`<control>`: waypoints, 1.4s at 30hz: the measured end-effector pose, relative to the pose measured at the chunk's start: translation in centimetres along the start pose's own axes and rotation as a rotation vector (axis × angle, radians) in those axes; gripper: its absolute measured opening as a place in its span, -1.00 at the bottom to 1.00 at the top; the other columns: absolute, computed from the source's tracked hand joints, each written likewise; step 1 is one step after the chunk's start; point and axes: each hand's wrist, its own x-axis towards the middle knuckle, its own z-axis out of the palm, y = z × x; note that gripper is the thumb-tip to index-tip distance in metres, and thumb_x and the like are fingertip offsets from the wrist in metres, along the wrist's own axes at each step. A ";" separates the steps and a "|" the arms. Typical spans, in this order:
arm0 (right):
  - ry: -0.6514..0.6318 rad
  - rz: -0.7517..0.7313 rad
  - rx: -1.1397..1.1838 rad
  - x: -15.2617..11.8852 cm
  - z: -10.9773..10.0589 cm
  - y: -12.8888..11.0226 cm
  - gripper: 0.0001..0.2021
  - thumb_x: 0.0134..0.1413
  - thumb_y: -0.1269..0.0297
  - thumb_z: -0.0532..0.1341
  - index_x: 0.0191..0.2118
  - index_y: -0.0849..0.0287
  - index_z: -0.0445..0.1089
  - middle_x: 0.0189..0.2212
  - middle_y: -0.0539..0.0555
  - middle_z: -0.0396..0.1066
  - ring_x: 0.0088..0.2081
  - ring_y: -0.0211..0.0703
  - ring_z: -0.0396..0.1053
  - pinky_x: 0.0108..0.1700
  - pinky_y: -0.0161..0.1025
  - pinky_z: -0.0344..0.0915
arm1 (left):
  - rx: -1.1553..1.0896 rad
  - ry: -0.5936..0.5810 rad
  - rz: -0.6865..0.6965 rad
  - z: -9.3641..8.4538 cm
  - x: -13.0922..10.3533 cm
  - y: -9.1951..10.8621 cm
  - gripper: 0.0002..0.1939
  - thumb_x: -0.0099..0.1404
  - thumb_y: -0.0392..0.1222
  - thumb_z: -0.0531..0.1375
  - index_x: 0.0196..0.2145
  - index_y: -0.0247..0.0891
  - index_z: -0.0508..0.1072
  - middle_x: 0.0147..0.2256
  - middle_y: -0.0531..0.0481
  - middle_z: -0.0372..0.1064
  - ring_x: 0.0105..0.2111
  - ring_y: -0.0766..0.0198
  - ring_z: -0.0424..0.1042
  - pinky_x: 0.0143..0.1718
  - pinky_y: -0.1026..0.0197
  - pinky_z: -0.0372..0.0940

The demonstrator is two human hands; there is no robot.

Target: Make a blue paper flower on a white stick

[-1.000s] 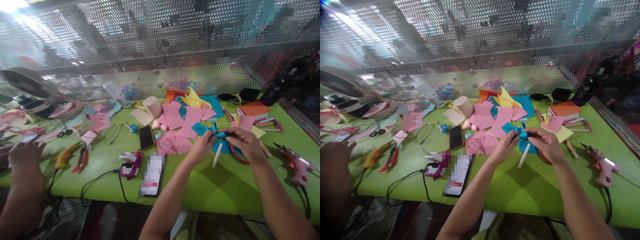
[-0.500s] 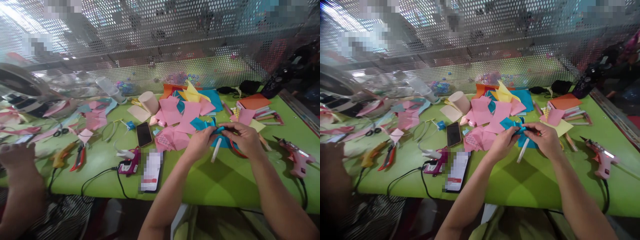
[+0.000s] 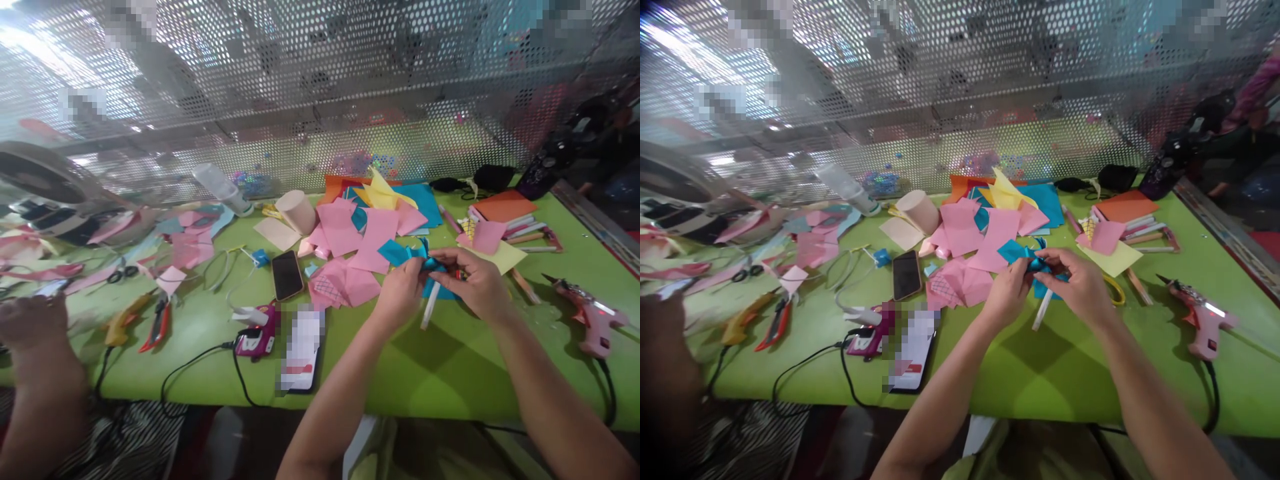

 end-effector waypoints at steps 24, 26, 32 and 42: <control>0.014 -0.094 -0.024 0.1 -0.4 -0.2 -0.87 0.24 0.16 0.44 -0.18 0.04 0.59 -0.28 0.03 0.61 -0.26 -0.09 0.56 -0.19 -0.16 0.50 | -0.628 -0.199 -0.114 0.6 -0.2 -0.7 -0.59 0.48 0.20 0.25 -0.15 -0.22 0.33 -0.26 0.05 0.28 -0.22 0.26 0.28 -0.12 0.17 0.29; 0.015 -0.051 0.021 0.1 -0.3 -0.3 -0.77 0.17 0.09 0.49 -0.14 0.05 0.58 -0.26 0.05 0.61 -0.26 -0.08 0.56 -0.18 -0.14 0.52 | -0.722 -0.217 -0.143 0.8 -0.2 -0.6 -0.54 0.46 0.25 0.26 -0.13 -0.23 0.34 -0.25 0.03 0.28 -0.22 0.26 0.30 -0.11 0.15 0.33; -0.009 0.022 0.053 0.4 -0.5 -0.4 -0.56 -0.03 -0.09 0.58 -0.20 0.08 0.53 -0.29 0.06 0.56 -0.28 -0.05 0.52 -0.21 -0.11 0.50 | -0.911 -0.261 -0.196 0.2 -0.4 -0.1 -0.36 0.28 0.39 0.38 -0.09 -0.25 0.38 -0.23 0.00 0.31 -0.22 0.24 0.37 -0.06 0.10 0.38; -0.035 -0.043 -0.012 0.3 -0.6 -1.0 -0.77 0.20 0.03 0.46 -0.31 0.07 0.58 -0.38 0.04 0.55 -0.35 -0.11 0.47 -0.29 -0.19 0.41 | -0.896 -0.342 -0.135 0.1 -0.3 -0.7 -0.37 0.30 0.42 0.36 -0.17 -0.26 0.41 -0.24 0.02 0.29 -0.23 0.29 0.30 -0.10 0.14 0.31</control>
